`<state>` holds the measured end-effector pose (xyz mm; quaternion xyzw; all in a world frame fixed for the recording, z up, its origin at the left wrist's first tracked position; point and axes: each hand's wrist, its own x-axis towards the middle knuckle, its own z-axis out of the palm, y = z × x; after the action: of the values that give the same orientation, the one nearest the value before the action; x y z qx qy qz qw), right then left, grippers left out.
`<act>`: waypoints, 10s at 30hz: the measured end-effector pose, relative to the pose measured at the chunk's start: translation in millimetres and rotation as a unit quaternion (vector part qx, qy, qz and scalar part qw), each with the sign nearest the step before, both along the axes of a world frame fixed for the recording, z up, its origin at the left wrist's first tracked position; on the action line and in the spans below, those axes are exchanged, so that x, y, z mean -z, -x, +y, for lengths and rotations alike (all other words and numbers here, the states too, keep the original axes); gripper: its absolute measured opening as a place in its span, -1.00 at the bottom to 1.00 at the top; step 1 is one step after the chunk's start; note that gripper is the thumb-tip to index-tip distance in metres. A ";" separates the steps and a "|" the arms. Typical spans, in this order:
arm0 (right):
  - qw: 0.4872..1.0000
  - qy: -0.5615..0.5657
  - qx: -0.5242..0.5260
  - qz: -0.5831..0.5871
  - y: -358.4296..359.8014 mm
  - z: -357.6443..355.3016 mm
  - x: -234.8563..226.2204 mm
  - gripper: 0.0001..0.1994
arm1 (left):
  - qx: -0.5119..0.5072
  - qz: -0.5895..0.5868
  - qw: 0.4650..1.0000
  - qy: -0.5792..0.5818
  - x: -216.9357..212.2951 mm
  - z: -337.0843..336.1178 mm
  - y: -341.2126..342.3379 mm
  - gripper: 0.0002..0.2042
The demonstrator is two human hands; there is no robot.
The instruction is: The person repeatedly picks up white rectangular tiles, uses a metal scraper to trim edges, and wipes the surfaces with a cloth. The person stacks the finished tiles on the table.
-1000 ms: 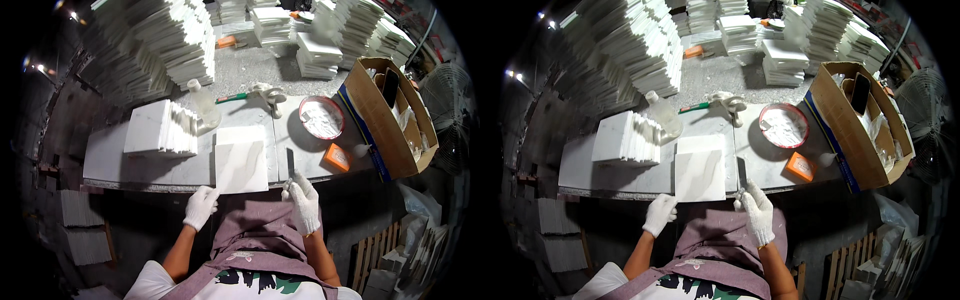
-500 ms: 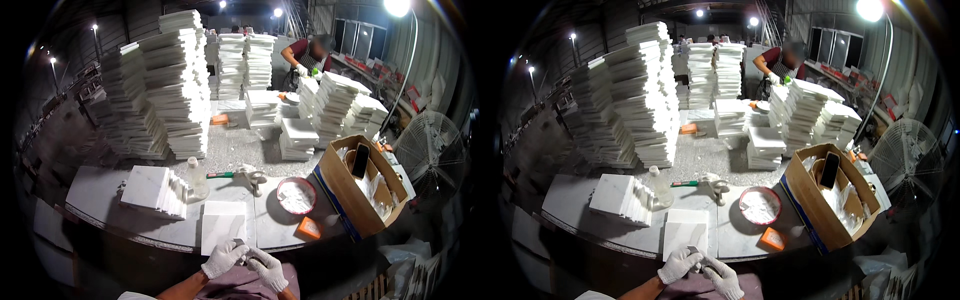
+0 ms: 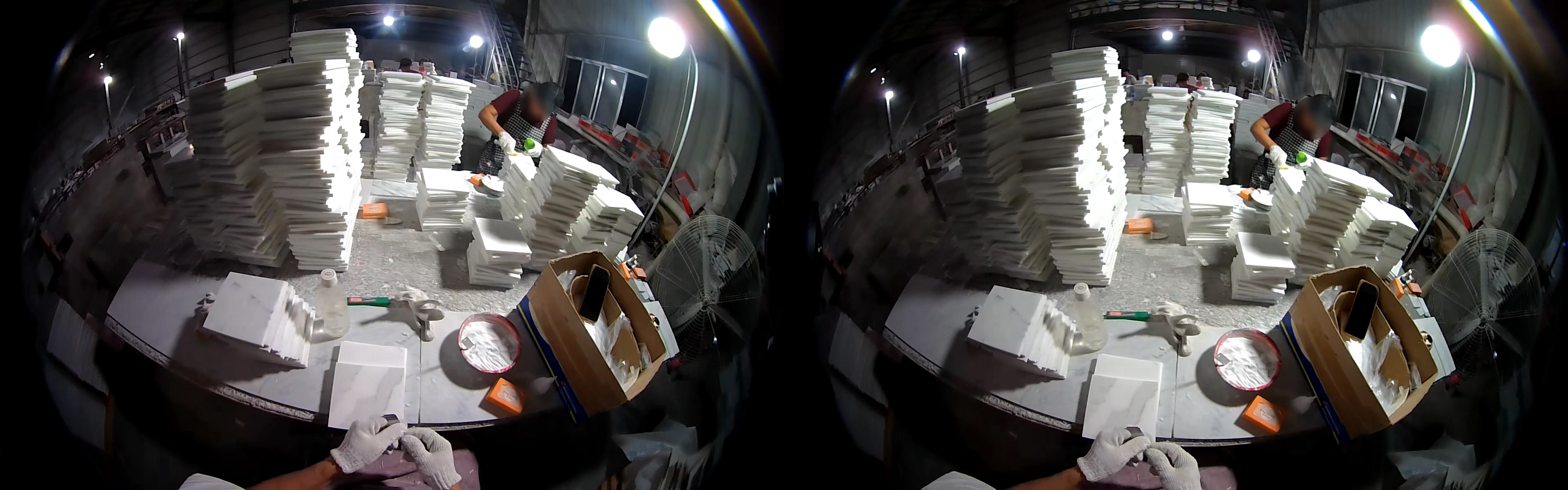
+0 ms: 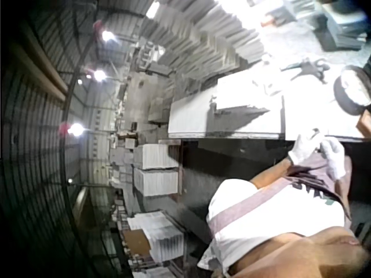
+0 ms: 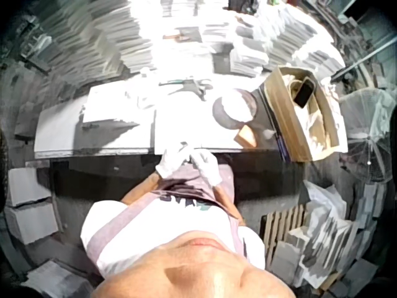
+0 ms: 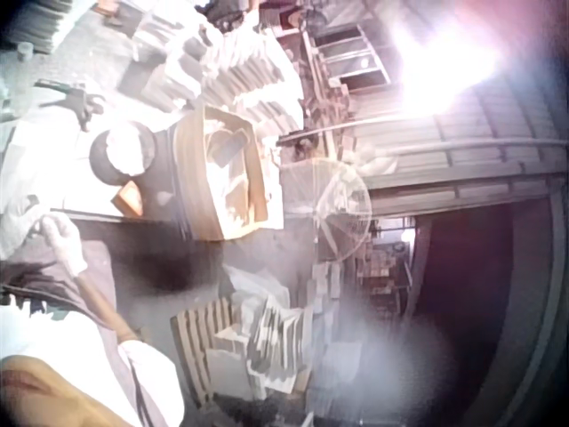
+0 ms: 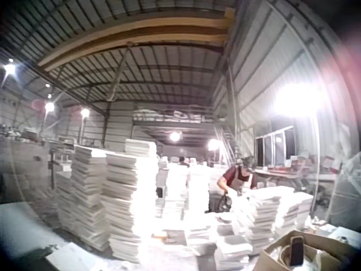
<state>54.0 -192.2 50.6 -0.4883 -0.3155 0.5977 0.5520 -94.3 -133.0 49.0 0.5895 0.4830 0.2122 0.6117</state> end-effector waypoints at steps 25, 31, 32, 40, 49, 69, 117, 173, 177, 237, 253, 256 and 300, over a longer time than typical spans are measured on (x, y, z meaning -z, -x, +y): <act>0.998 0.054 -0.007 0.020 -21.8 -16.7 28.6 -0.75 | -0.046 -0.127 0.990 0.035 -4.3 11.9 -2.6 -0.76; 0.998 0.054 -0.014 -0.012 -27.6 -22.0 35.8 -0.73 | -0.028 -0.152 0.987 0.049 14.0 4.2 -3.5 -0.74; 0.998 0.055 -0.010 -0.027 -27.9 -21.2 32.8 -0.73 | -0.027 -0.149 0.987 0.049 14.8 3.7 -3.5 -0.74; 0.995 0.087 -0.047 -0.030 -34.1 -18.8 30.0 -0.77 | -0.012 -0.131 0.989 0.070 6.3 10.4 -2.9 -0.72; 0.985 0.058 0.110 0.121 -31.2 -12.6 25.2 -0.83 | 0.050 -0.077 0.990 -0.105 17.2 7.0 -15.5 -0.47; 0.988 0.014 0.143 -0.054 -82.3 -48.2 41.0 -0.71 | 0.003 -0.127 0.985 0.115 18.5 -6.0 -35.6 -0.67; 0.899 0.059 0.198 -0.385 -88.3 -14.4 111.9 -0.62 | -0.101 -0.134 0.964 0.209 107.7 -6.3 -127.1 -0.70; 0.893 0.056 0.077 -0.441 -90.5 -0.1 92.6 -0.67 | 0.045 -0.028 0.997 -0.056 122.4 14.8 -120.0 -0.77; 0.882 0.075 0.094 -0.456 -87.8 1.7 86.7 -0.69 | 0.005 -0.068 0.982 0.174 109.6 15.2 -120.1 -0.76; 0.908 0.046 0.041 -0.415 -128.0 -22.0 94.8 -0.66 | 0.199 0.216 0.698 -0.653 85.0 25.6 -109.4 -0.93; 0.948 0.045 0.108 -0.297 -117.2 -28.7 105.2 -0.68 | 0.162 0.212 0.779 -0.567 78.6 30.3 -110.1 -0.89; 0.973 0.088 0.181 -0.112 -119.0 -29.5 91.1 -0.60 | 0.075 0.186 0.811 -0.550 60.0 31.6 -106.8 -0.80; 0.957 0.062 0.279 -0.045 -124.1 -30.8 45.6 -0.63 | -0.054 0.138 0.860 -0.489 -12.4 100.4 -83.7 -0.82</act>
<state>178.1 -223.0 5.0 -0.6166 -0.1531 0.4160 0.6506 -10.7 -32.6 61.4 0.8089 0.4276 0.3706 0.1596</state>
